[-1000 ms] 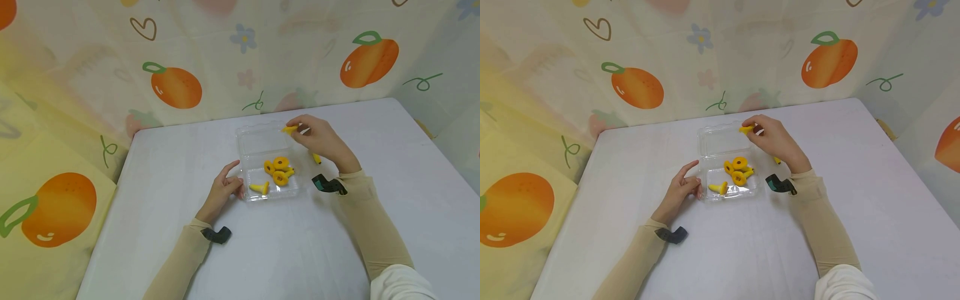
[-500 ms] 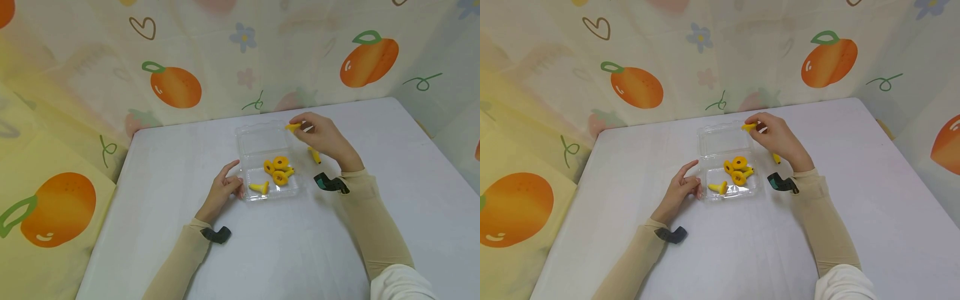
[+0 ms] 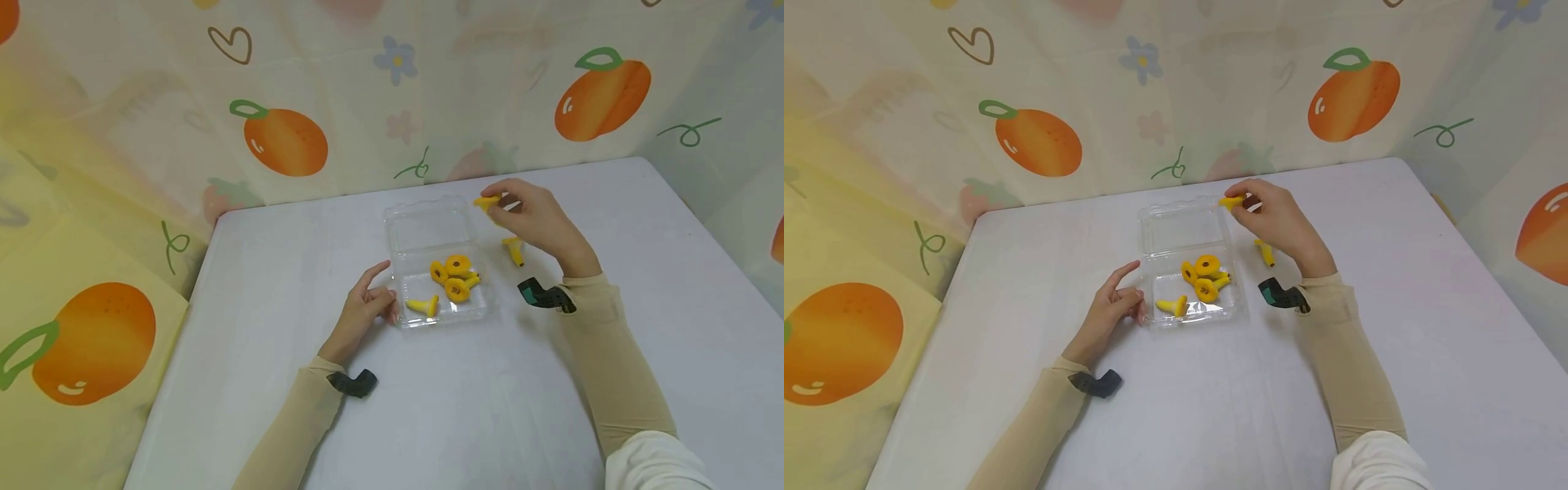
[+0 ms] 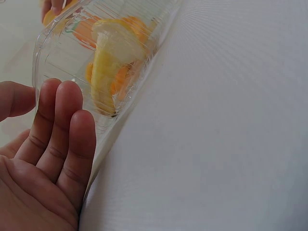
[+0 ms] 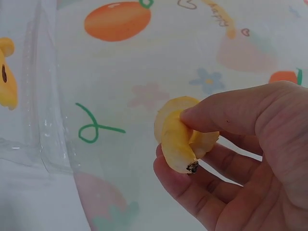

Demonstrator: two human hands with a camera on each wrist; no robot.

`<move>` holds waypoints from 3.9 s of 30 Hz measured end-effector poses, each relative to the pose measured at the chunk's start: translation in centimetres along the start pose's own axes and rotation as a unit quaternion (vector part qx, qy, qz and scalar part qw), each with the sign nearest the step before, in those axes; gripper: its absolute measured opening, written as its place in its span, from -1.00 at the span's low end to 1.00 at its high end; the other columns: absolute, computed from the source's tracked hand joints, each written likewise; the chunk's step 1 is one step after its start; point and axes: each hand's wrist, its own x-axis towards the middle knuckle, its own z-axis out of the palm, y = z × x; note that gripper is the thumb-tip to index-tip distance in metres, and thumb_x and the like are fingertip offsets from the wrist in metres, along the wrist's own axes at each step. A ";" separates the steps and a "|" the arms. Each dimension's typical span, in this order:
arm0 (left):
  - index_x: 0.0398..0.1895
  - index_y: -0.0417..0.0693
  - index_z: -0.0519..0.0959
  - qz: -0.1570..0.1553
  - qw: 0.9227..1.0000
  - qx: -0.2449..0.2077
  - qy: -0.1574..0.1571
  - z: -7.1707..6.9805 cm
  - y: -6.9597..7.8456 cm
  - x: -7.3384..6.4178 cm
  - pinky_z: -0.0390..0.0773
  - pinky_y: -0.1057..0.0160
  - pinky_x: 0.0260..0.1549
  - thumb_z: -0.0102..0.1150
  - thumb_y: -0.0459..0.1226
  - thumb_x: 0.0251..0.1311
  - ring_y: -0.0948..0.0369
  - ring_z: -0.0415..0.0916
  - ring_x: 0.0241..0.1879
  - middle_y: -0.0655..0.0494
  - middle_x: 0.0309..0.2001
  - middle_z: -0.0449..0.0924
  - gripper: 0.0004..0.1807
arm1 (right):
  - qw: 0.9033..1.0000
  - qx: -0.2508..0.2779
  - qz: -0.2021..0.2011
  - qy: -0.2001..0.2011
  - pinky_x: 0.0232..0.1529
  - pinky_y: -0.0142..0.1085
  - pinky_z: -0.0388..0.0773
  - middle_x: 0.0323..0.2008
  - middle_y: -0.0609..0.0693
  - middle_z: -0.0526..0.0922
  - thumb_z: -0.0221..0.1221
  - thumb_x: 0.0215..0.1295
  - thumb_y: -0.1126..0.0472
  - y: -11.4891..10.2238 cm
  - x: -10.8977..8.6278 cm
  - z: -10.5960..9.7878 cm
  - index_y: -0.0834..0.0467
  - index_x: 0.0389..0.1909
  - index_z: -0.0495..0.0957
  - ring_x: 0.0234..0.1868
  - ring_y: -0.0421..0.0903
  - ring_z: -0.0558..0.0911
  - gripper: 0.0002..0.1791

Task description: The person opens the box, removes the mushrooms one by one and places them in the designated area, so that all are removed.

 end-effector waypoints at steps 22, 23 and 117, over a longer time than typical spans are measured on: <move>0.56 0.06 0.15 0.001 1.000 -0.002 -0.002 -0.1 -0.1 0.1 0.57 0.35 -0.39 0.07 -0.37 0.40 0.24 0.52 -0.51 0.20 -0.52 0.60 -0.30 | 0.999 -0.002 0.027 0.038 -0.24 -0.49 0.50 0.09 0.15 0.68 0.19 0.42 0.13 0.4 -0.6 -1.7 0.09 0.14 0.61 0.01 0.07 0.64 -0.67; 0.56 0.06 0.15 0.001 1.000 -0.002 -0.003 -0.1 -0.1 0.1 0.57 0.35 -0.39 0.07 -0.37 0.39 0.24 0.52 -0.51 0.20 -0.52 0.60 -0.30 | 0.999 -0.002 0.027 0.042 -0.24 -0.49 0.50 0.08 0.15 0.68 0.19 0.42 0.14 0.4 -0.6 -1.7 0.10 0.13 0.61 0.00 0.06 0.64 -0.68; 0.57 0.01 0.13 0.002 1.000 -0.007 -0.008 0.0 0.0 0.0 0.57 0.36 -0.40 0.05 -0.39 0.42 0.25 0.52 -0.52 0.21 -0.53 0.59 -0.31 | 0.986 -0.029 0.163 0.001 -0.16 -0.26 0.43 0.07 0.23 0.61 0.16 0.45 0.03 7.1 -0.5 -4.4 0.23 0.14 0.50 -0.27 -0.27 0.57 -0.59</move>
